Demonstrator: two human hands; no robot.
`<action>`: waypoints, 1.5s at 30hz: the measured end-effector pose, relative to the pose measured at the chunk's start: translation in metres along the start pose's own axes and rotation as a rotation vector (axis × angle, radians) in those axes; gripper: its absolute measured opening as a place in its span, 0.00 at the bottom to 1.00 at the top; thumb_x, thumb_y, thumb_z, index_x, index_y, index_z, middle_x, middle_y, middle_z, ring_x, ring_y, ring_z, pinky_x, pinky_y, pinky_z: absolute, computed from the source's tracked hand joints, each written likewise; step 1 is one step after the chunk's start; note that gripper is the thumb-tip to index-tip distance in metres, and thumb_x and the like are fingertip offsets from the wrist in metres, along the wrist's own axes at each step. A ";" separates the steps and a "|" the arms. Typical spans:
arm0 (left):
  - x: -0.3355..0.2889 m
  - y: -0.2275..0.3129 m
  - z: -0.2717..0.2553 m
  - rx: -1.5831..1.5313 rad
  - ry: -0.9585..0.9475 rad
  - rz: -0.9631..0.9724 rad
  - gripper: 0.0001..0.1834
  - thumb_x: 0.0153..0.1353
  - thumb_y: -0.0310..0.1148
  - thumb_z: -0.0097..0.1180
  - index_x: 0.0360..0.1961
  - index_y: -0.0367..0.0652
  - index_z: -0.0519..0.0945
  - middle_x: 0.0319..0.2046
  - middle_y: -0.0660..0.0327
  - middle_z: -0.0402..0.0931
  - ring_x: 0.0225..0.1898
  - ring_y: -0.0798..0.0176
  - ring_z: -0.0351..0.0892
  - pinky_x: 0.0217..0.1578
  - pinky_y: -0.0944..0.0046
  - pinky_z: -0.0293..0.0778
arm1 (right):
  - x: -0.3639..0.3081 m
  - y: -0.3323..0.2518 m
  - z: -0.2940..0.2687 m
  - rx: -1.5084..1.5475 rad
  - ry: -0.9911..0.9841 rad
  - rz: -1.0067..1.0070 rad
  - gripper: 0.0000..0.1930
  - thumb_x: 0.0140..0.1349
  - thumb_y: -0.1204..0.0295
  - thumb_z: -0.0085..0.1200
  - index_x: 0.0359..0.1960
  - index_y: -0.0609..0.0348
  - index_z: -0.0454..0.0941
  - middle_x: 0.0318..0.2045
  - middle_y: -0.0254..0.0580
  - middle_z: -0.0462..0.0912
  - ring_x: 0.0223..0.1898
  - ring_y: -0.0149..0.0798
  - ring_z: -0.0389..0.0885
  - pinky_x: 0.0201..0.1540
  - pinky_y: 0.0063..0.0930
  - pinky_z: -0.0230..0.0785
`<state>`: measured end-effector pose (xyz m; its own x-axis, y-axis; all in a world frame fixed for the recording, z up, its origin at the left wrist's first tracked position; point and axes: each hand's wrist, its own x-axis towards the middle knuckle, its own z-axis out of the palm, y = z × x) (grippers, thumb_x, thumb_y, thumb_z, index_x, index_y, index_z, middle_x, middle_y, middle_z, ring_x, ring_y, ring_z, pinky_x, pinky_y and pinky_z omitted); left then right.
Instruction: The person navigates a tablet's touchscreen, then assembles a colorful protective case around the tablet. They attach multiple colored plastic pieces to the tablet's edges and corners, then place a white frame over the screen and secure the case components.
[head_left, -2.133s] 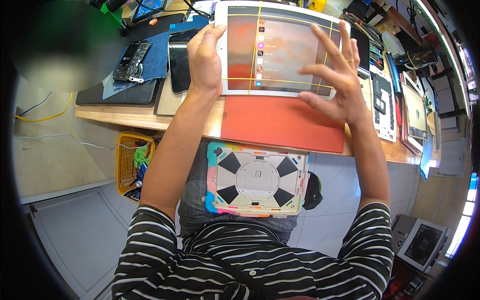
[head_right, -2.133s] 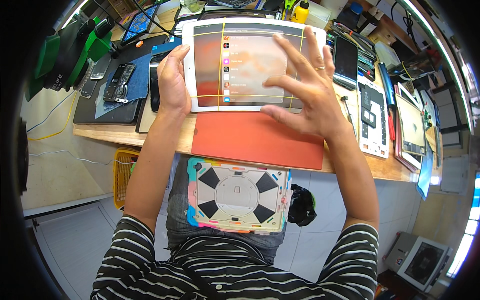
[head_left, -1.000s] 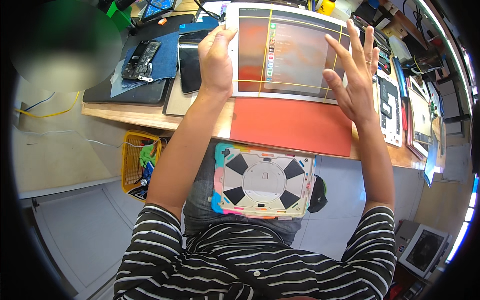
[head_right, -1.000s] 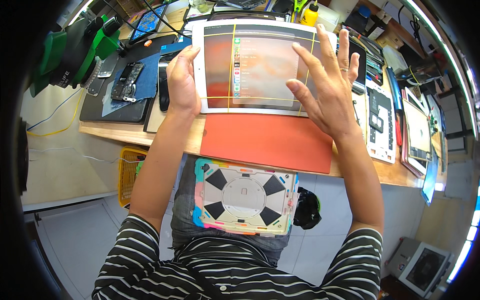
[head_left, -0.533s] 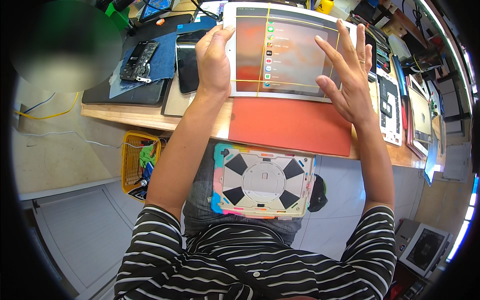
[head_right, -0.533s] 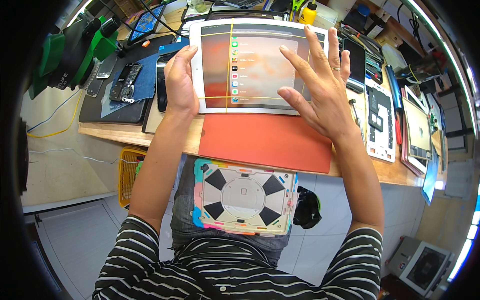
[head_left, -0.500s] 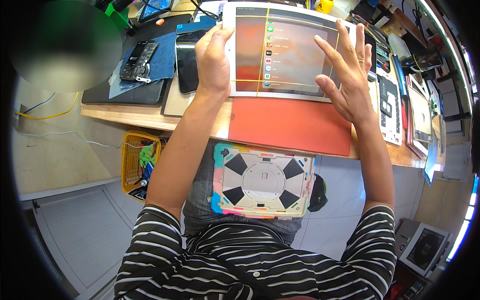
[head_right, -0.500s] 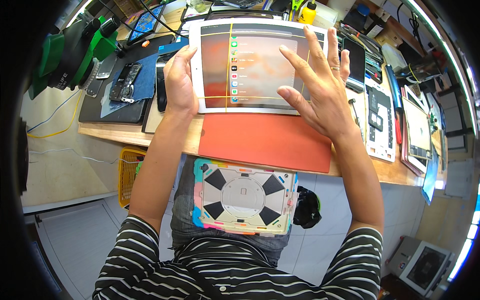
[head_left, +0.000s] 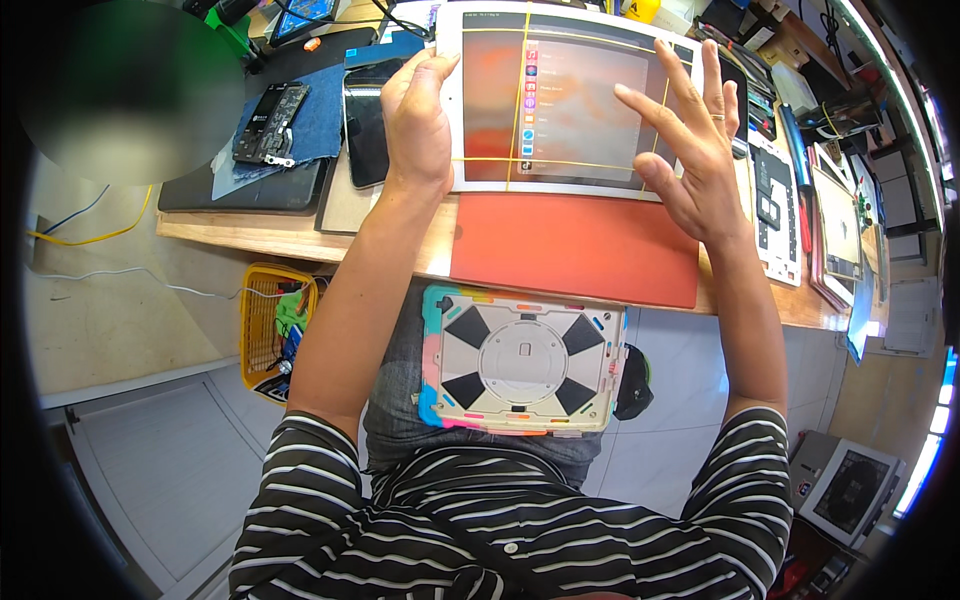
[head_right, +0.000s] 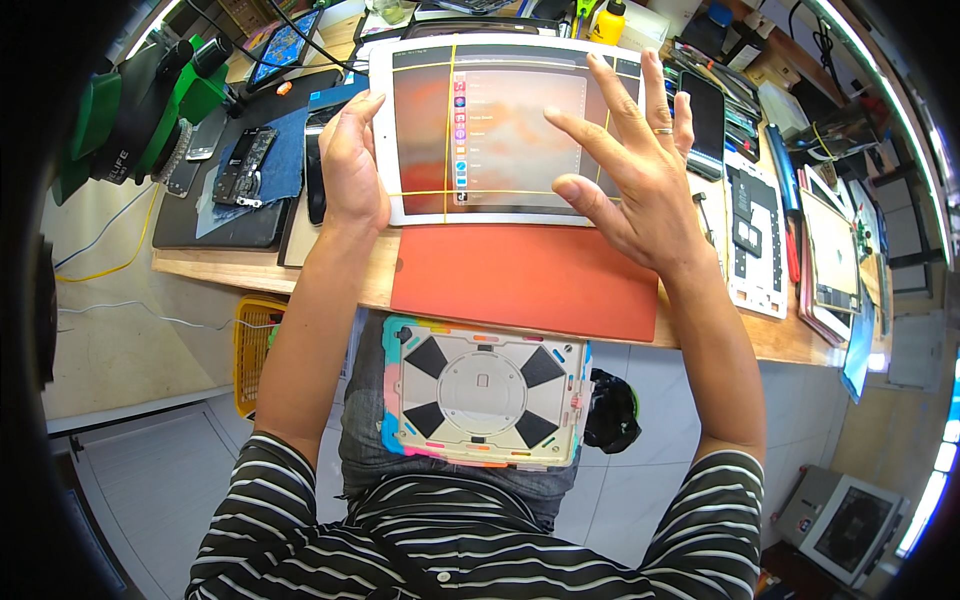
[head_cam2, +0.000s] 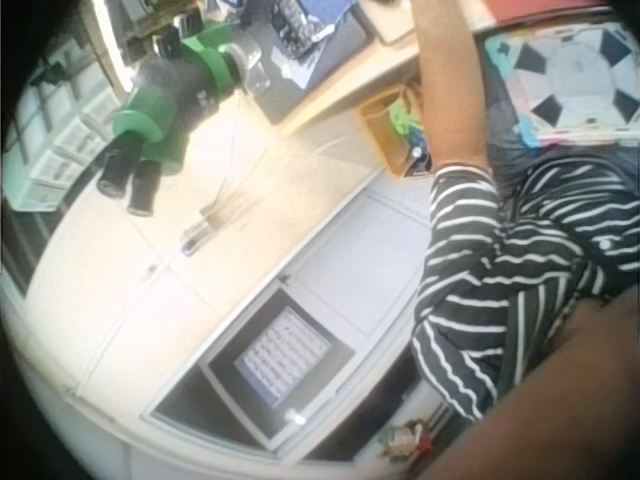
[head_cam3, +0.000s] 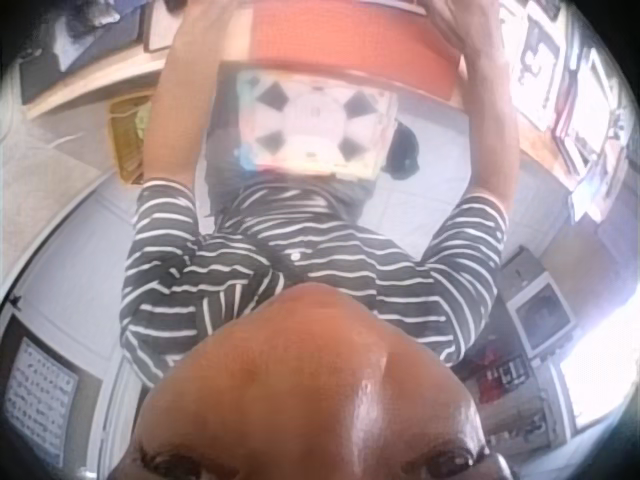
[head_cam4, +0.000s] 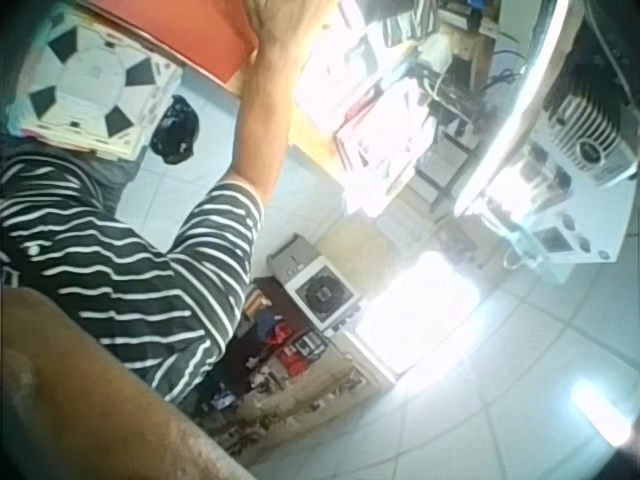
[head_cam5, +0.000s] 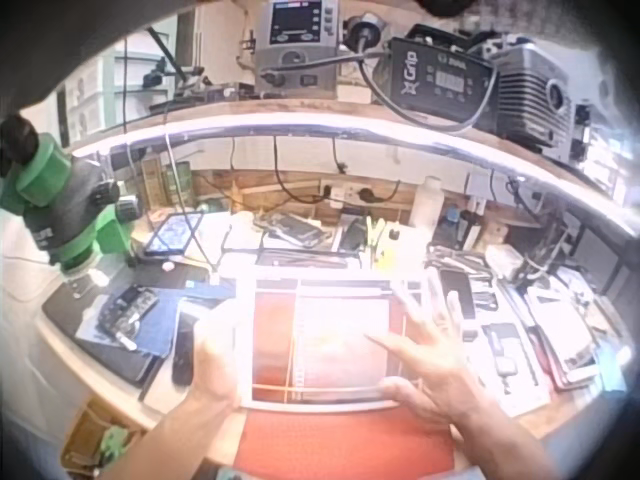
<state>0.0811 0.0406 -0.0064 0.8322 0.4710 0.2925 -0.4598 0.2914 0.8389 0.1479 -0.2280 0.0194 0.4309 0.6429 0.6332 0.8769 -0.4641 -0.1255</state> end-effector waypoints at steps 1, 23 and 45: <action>0.000 0.000 0.000 0.001 -0.002 0.001 0.14 0.72 0.33 0.50 0.42 0.34 0.83 0.40 0.62 0.83 0.43 0.72 0.77 0.50 0.70 0.69 | 0.000 0.001 -0.001 -0.011 -0.022 -0.017 0.26 0.68 0.37 0.53 0.48 0.40 0.89 0.77 0.44 0.65 0.83 0.58 0.38 0.77 0.67 0.25; 0.002 -0.001 -0.003 -0.011 -0.003 -0.041 0.13 0.72 0.33 0.50 0.40 0.35 0.83 0.37 0.63 0.83 0.40 0.73 0.77 0.47 0.71 0.69 | -0.002 0.008 -0.006 0.048 -0.056 -0.035 0.24 0.72 0.42 0.50 0.39 0.44 0.92 0.75 0.42 0.69 0.83 0.56 0.40 0.78 0.64 0.24; 0.006 -0.006 -0.014 0.018 -0.057 -0.027 0.16 0.71 0.33 0.48 0.50 0.33 0.80 0.46 0.57 0.84 0.50 0.66 0.82 0.57 0.65 0.73 | -0.001 0.015 -0.003 -0.140 0.086 0.075 0.24 0.74 0.46 0.51 0.60 0.46 0.82 0.78 0.50 0.62 0.82 0.60 0.43 0.77 0.66 0.30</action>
<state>0.0845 0.0531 -0.0162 0.8605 0.4153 0.2950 -0.4319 0.2877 0.8548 0.1605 -0.2372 0.0191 0.4685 0.5516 0.6901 0.8024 -0.5925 -0.0712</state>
